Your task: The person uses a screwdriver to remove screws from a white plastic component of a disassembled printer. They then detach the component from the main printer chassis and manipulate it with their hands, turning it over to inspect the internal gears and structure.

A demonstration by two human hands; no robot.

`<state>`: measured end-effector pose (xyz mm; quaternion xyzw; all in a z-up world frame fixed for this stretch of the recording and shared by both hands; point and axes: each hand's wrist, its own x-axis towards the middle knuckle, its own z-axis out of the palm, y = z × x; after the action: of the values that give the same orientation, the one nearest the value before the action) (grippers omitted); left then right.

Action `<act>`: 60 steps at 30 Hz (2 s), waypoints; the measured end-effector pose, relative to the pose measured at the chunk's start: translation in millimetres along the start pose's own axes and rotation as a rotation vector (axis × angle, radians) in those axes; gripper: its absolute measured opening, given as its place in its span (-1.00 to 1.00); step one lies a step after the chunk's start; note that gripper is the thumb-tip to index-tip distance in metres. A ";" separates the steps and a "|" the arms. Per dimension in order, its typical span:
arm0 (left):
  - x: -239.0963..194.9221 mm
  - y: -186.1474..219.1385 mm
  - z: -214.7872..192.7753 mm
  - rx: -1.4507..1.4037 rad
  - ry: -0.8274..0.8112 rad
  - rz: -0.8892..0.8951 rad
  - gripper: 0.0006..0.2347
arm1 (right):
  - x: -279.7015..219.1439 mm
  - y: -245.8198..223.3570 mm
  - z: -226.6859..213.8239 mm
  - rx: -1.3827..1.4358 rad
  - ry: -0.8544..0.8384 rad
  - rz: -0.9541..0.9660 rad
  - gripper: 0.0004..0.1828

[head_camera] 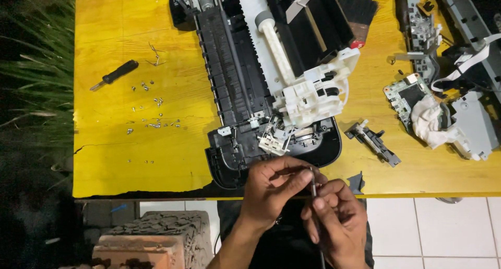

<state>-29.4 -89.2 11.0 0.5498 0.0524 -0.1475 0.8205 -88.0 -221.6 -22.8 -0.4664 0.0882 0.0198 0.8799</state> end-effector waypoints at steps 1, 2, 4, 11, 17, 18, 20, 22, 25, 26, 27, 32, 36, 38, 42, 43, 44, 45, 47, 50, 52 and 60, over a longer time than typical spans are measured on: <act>-0.4 -0.5 0.0 -0.003 0.002 0.001 -0.82 | -9.3 3.0 -4.5 -0.003 -0.002 0.002 -0.91; -1.2 -0.8 -0.3 -0.010 -0.009 0.029 -0.84 | -18.6 6.3 -8.9 -0.150 0.091 0.104 -0.83; -2.2 -4.7 0.3 -0.021 -0.024 0.056 -0.85 | -34.5 13.0 -16.5 -0.300 0.186 0.205 -0.71; -4.5 -12.2 1.7 -0.151 -0.026 0.007 -0.80 | -42.0 11.6 -17.3 -0.837 0.239 -0.114 -0.87; -5.3 -12.0 -8.8 -0.029 -0.139 0.086 -0.79 | -27.0 6.5 -30.3 -0.924 0.200 -0.091 -0.86; -4.9 -14.1 -11.1 -0.007 -0.192 0.076 -0.78 | -24.9 4.1 -29.7 -0.899 0.221 -0.066 -0.86; -2.6 2.5 -16.9 0.134 -0.131 0.114 -0.79 | -21.0 5.4 -34.0 -0.901 0.216 -0.088 -0.86; 5.6 15.8 -21.9 0.276 -0.067 0.149 -0.80 | -16.6 5.4 -38.1 -0.902 0.212 -0.107 -0.86; 26.1 33.1 -28.0 0.744 0.289 0.691 -0.85 | -9.1 2.9 -40.1 -0.883 0.182 -0.063 -0.88; 33.2 39.7 -29.7 0.861 0.290 0.705 -0.72 | -6.8 1.7 -39.0 -0.855 0.150 -0.089 -0.87; 40.2 46.4 -31.2 0.977 0.291 0.717 -0.56 | -4.5 0.5 -37.9 -0.826 0.117 -0.114 -0.86; 67.5 50.1 -34.4 1.032 0.020 0.622 -0.42 | -3.0 -3.6 -38.6 -0.863 0.124 -0.090 -0.82; 76.0 48.9 -27.0 0.972 -0.017 0.568 -0.44 | -3.1 -1.6 -39.0 -0.803 0.117 -0.087 -0.85; 79.4 43.8 -29.4 0.972 -0.008 0.612 -0.46 | -1.3 -4.7 -35.1 -0.783 0.105 -0.105 -0.83; 81.3 41.2 -31.5 0.932 0.017 0.706 -0.51 | 0.6 -12.2 -31.5 -0.779 0.122 -0.086 -0.80; 80.8 42.5 -31.2 0.934 0.015 0.708 -0.51 | 1.3 -14.5 -30.9 -0.776 0.123 -0.087 -0.80; 80.4 43.7 -30.9 0.935 0.030 0.697 -0.51 | 1.8 -16.8 -30.2 -0.782 0.124 -0.107 -0.78; 80.2 44.9 -30.4 0.936 0.045 0.686 -0.52 | 2.3 -19.2 -29.7 -0.788 0.126 -0.126 -0.77; 79.3 48.3 -30.1 0.916 0.056 0.657 -0.53 | 2.5 -20.8 -31.4 -0.783 0.149 -0.110 -0.76; 78.8 54.0 -30.2 0.839 0.068 0.589 -0.52 | 4.6 -22.8 -32.6 -0.753 0.153 -0.120 -0.75; 78.8 55.1 -31.2 0.782 0.069 0.550 -0.50 | 5.9 -24.0 -32.9 -0.728 0.135 -0.147 -0.75; 84.1 40.7 -45.5 0.419 0.070 0.570 -0.46 | 6.1 -31.0 -27.2 -0.761 0.151 -0.112 -0.80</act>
<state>66.3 -48.7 8.5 0.7034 -0.1064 0.0989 0.6958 -82.0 -261.8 -13.5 -0.7635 0.1136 -0.0315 0.6349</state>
